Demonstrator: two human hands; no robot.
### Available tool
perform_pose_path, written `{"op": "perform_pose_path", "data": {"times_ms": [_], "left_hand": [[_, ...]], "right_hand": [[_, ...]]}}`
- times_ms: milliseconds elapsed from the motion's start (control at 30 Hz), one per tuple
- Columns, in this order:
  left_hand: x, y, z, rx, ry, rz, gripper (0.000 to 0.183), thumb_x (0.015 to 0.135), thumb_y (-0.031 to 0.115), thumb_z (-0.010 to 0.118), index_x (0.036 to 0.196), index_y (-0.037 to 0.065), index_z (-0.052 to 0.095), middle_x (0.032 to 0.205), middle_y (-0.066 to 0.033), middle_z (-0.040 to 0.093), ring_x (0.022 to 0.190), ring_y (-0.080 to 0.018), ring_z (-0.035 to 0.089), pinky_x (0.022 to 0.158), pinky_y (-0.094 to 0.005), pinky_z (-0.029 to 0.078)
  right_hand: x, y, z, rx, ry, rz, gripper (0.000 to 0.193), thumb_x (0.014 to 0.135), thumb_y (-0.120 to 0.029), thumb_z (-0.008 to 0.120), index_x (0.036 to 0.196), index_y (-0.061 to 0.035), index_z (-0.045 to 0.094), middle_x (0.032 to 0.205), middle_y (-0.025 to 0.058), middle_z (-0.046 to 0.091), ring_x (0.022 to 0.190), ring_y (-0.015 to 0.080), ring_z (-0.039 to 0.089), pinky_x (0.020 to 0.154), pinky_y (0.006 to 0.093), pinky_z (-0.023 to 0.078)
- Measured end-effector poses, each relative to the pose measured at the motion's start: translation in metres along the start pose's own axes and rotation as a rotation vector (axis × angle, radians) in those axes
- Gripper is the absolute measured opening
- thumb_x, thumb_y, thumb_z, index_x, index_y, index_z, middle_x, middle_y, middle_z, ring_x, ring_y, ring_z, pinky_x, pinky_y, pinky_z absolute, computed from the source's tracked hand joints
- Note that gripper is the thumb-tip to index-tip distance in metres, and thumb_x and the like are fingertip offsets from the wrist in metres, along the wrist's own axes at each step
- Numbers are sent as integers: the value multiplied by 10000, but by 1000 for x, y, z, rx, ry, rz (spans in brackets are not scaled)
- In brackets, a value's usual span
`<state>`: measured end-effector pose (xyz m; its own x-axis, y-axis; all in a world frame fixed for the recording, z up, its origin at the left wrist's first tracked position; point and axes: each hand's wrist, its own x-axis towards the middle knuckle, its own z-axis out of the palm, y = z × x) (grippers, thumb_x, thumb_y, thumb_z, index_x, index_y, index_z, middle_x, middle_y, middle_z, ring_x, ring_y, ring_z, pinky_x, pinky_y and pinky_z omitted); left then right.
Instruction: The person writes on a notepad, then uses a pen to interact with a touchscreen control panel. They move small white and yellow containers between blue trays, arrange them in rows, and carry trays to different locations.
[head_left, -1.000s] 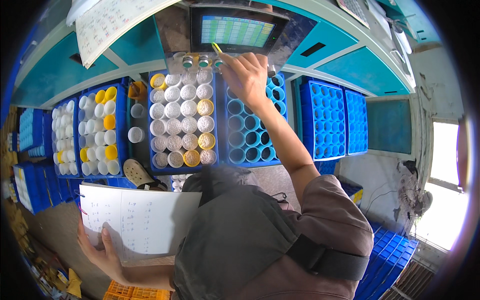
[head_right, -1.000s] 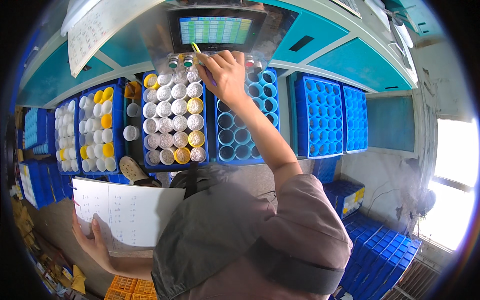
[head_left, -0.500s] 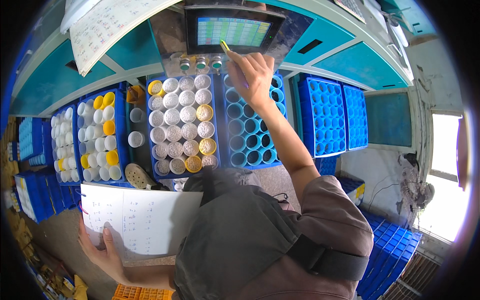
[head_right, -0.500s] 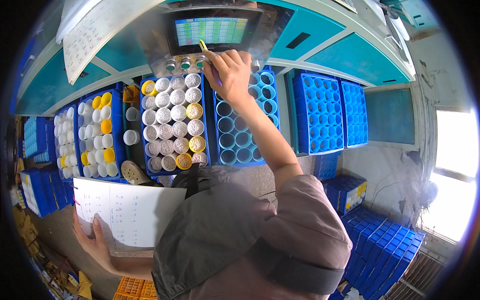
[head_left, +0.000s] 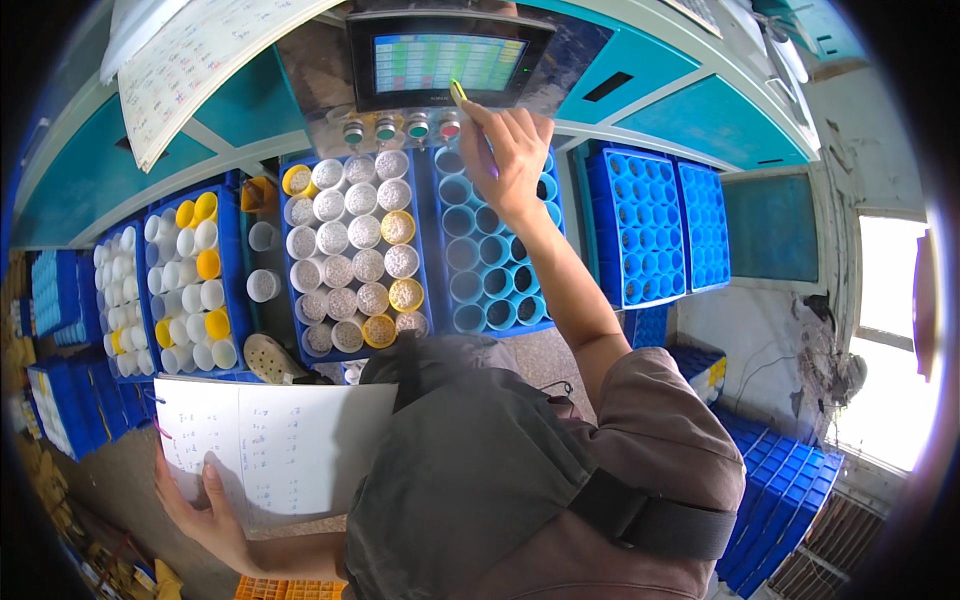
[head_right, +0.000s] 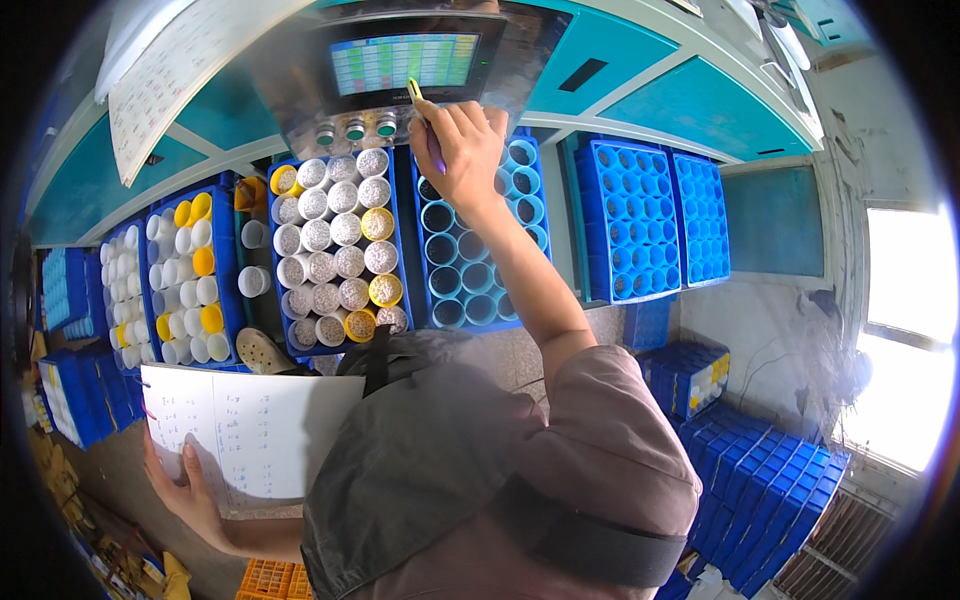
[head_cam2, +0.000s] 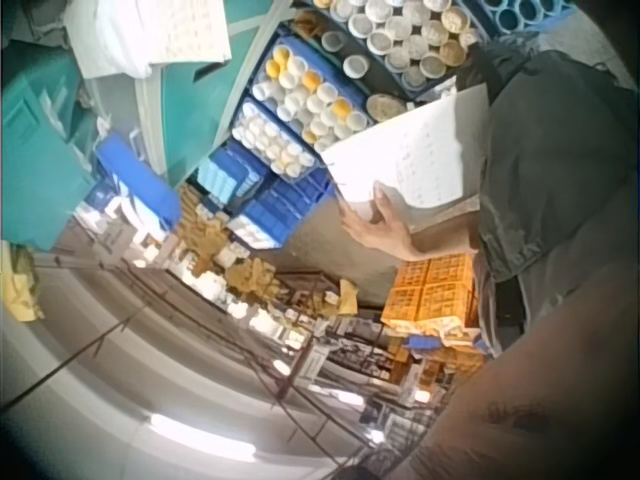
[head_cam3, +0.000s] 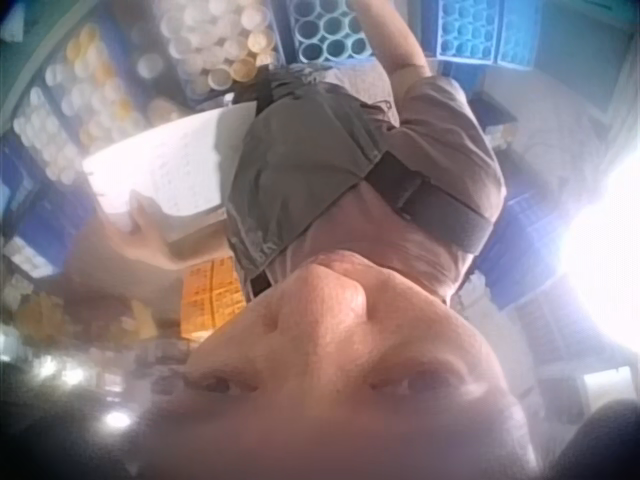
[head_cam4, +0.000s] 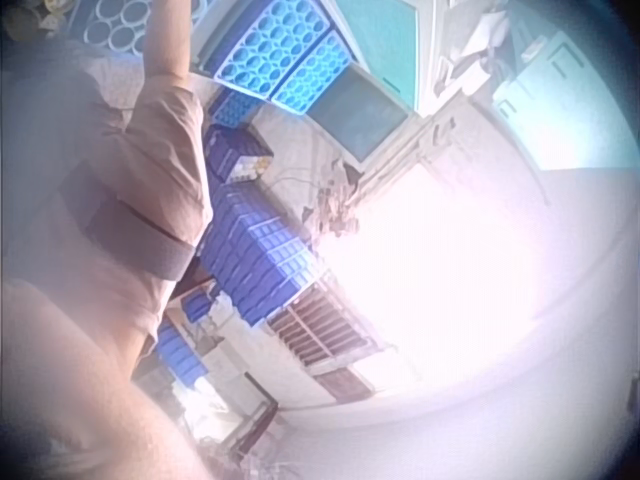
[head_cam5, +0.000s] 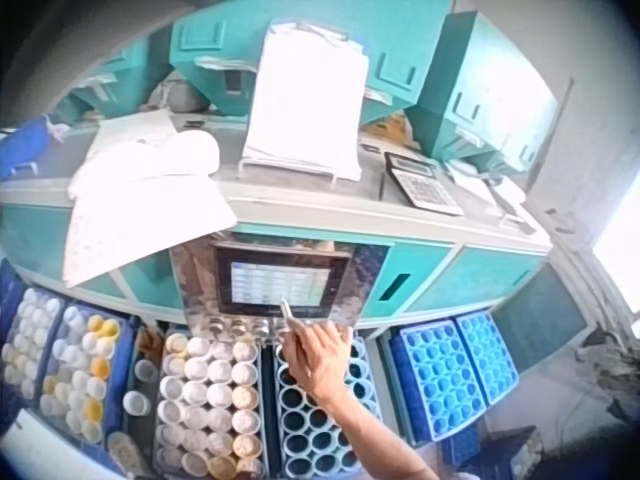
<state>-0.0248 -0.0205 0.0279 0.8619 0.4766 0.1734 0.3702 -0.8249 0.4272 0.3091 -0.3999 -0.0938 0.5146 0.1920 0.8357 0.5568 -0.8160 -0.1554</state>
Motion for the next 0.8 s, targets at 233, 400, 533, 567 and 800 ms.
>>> {"op": "perform_pose_path", "data": {"times_ms": [233,400,533,567,800], "left_hand": [[-1,1,0,27,-7,-13,528,925,268,637,1374,20,509,1292,-181,558,1199,-311,504,1008,-425,380],[0,1,1,0,-5,-15,535,935,291,627,1383,25,503,1309,-180,548,1207,-306,501,1007,-434,382],[-1,4,0,-7,-18,-36,540,937,299,625,1388,31,500,1304,-181,544,1203,-303,502,1005,-433,386],[-1,5,0,-11,-18,-39,541,937,301,625,1389,32,500,1302,-182,543,1203,-301,501,1004,-431,387],[-3,3,-6,77,-32,-61,551,957,367,588,1389,37,501,1325,-164,536,1210,-292,498,999,-408,397]], "right_hand": [[-6,2,-5,3,-18,6,231,740,-25,722,958,-100,703,694,-12,621,660,161,565,702,339,346],[-7,10,-14,-40,38,40,227,745,-26,716,958,-106,707,691,-4,615,671,161,566,696,336,332],[-9,16,-15,-52,47,44,215,751,-61,705,955,-119,668,683,-11,597,669,172,554,704,361,341],[-10,18,-14,-49,48,39,215,753,-62,705,958,-118,669,684,-11,598,670,173,554,703,361,341],[-15,18,-15,-34,58,51,224,740,-56,713,954,-113,676,684,-4,593,669,178,556,701,355,339]]}}
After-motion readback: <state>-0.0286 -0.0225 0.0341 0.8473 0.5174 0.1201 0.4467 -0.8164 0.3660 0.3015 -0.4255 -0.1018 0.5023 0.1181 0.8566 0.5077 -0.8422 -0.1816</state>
